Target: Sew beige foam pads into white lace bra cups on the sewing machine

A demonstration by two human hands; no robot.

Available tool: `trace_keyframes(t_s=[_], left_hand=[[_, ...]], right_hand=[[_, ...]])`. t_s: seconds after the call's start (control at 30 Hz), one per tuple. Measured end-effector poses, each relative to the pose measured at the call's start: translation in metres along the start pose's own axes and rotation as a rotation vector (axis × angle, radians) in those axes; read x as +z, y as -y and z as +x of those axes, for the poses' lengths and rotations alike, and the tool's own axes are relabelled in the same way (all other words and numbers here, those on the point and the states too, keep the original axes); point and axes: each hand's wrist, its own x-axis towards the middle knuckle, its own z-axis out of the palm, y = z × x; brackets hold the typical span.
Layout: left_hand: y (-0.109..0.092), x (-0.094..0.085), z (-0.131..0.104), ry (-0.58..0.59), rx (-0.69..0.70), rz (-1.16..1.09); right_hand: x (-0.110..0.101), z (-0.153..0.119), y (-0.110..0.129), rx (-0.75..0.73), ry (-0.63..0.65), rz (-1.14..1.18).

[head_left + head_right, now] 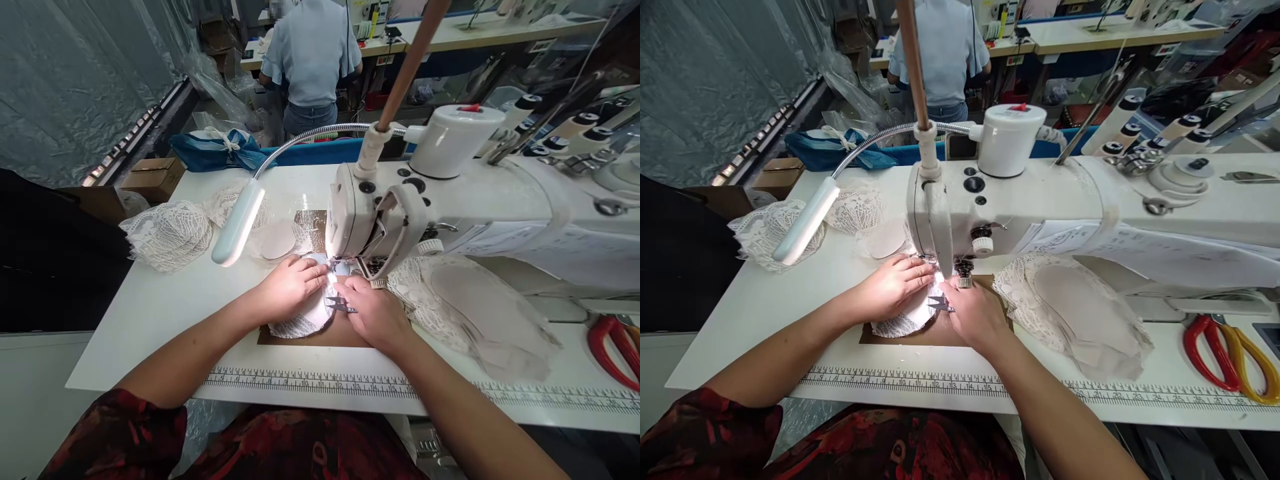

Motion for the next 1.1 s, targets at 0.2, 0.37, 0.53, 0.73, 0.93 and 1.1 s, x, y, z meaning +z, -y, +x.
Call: trace_keyframes(t_s=[0.2, 0.37, 0.53, 0.73, 0.93, 1.1], left_hand=[[-0.001, 0.005, -0.003, -0.04, 0.049, 0.024], [0.004, 0.009, -0.002, -0.054, 0.047, 0.004], [0.009, 0.01, -0.001, -0.061, 0.019, 0.02], [0.014, 0.012, -0.001, -0.088, -0.002, 0.001], [0.018, 0.009, 0.0, -0.061, -0.001, -0.008], [0.024, 0.012, 0.0, -0.056, -0.023, -0.018]], right_hand=[[0.004, -0.002, -0.001, -0.004, 0.005, -0.028], [0.004, -0.001, 0.002, 0.003, -0.004, -0.071], [0.005, 0.0, 0.002, -0.019, -0.032, -0.08], [0.006, 0.0, 0.0, -0.051, -0.046, -0.071], [0.005, 0.001, 0.003, -0.013, 0.005, -0.08], [0.005, 0.005, 0.008, 0.042, 0.046, -0.147]])
